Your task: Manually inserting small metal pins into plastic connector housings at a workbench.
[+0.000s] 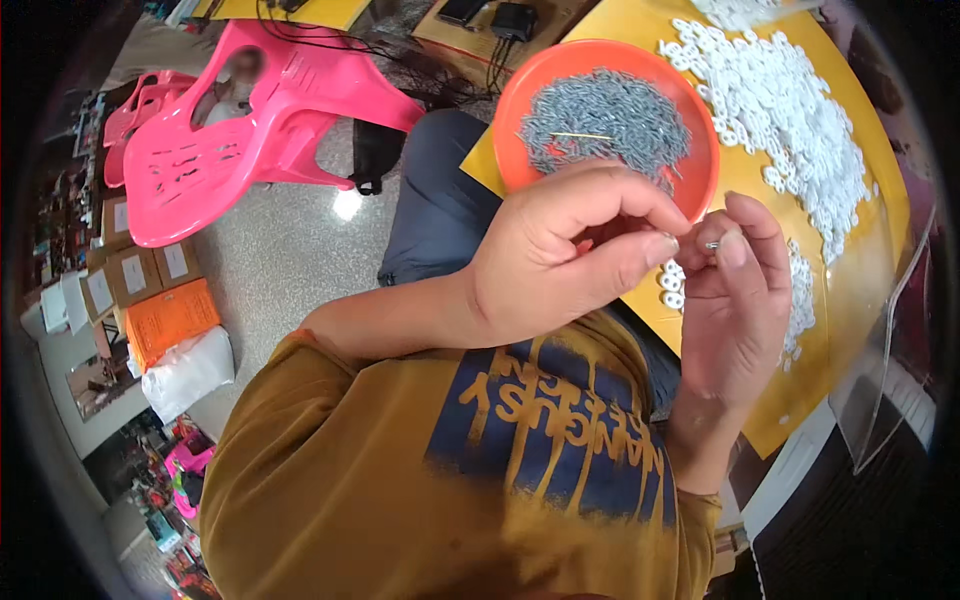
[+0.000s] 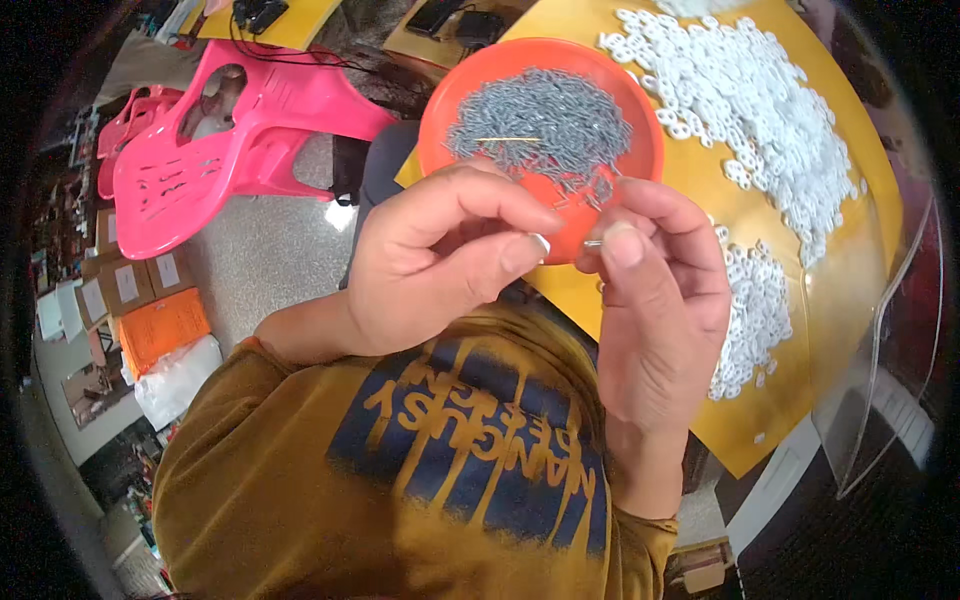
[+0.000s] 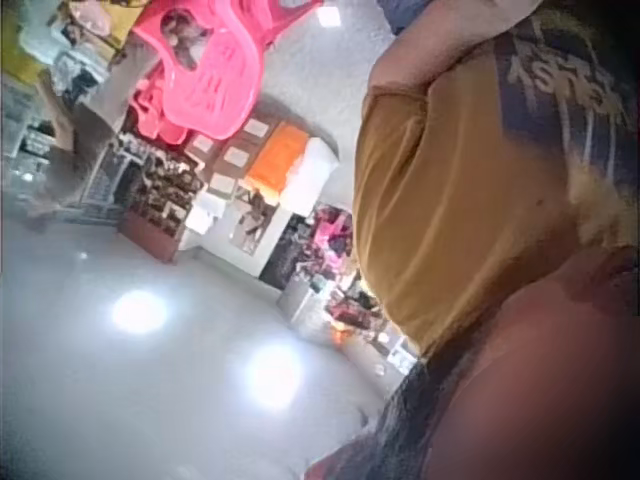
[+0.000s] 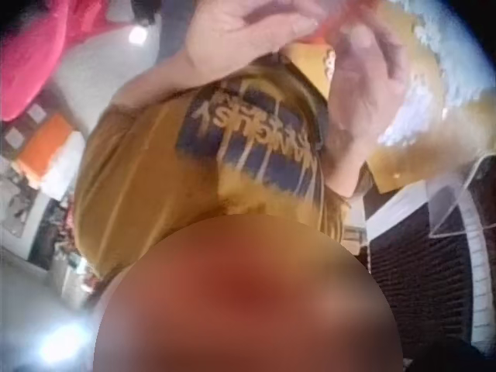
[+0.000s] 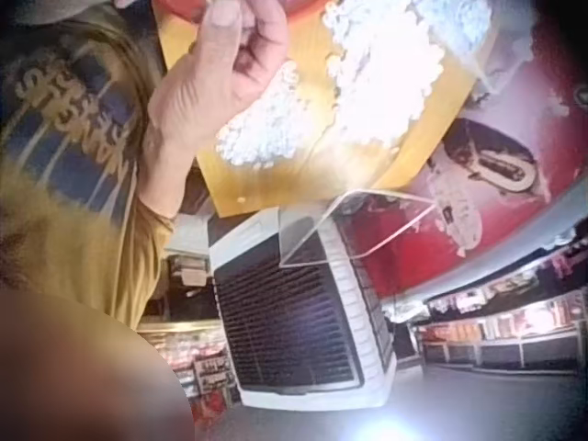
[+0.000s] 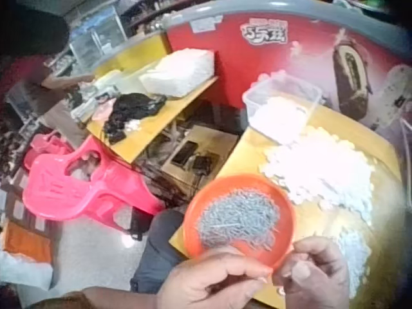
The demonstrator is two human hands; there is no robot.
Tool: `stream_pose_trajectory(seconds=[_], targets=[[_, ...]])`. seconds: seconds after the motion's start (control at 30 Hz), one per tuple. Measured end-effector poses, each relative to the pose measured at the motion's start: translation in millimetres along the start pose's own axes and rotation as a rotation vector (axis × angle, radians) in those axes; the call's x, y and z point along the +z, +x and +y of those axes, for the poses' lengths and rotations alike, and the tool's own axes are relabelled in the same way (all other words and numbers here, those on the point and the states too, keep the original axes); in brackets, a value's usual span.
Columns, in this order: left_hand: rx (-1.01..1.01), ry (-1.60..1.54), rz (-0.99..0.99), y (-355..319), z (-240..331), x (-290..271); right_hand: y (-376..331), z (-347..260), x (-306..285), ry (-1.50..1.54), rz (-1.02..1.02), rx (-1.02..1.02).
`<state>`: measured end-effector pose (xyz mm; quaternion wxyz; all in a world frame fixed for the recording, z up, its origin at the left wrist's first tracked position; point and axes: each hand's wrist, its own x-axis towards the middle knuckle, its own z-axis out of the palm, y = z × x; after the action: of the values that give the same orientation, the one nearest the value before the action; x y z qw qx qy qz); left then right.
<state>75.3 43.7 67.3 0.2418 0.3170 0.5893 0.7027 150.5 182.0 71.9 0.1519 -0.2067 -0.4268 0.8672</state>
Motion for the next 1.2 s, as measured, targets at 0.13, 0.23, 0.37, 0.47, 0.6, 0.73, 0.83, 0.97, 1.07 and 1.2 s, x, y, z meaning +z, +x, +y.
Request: stream_pose_trajectory(seconds=[0.13,0.23,0.37,0.47,0.6,0.73,0.83,0.97,1.07,1.2], targets=[[0.124,0.216,-0.063,4,2,7,-9,-4,-5,-0.034,-0.008,0.003],[0.210,0.301,-0.069,7,-1,13,-14,-6,-6,-0.045,-0.036,-0.048],[0.240,0.361,-0.018,8,-5,16,-16,-8,-5,-0.096,-0.009,-0.061],[0.256,0.362,-0.013,13,-7,16,-11,-6,-4,-0.127,0.005,-0.076],[0.239,0.408,0.031,18,-2,12,-9,-6,3,-0.126,-0.028,-0.064],[0.228,0.295,0.065,16,-8,11,-14,-2,0,-0.265,-0.036,-0.022],[0.213,0.277,0.053,9,-5,17,-19,-3,-4,-0.255,0.022,-0.022],[0.233,0.290,0.082,-3,-4,15,-22,0,-4,-0.214,-0.001,0.050],[0.233,0.271,0.077,-8,-5,20,-27,-1,-8,-0.223,-0.024,0.082],[0.043,0.138,0.034,-8,-5,17,-26,8,-15,-0.246,0.065,0.062]])
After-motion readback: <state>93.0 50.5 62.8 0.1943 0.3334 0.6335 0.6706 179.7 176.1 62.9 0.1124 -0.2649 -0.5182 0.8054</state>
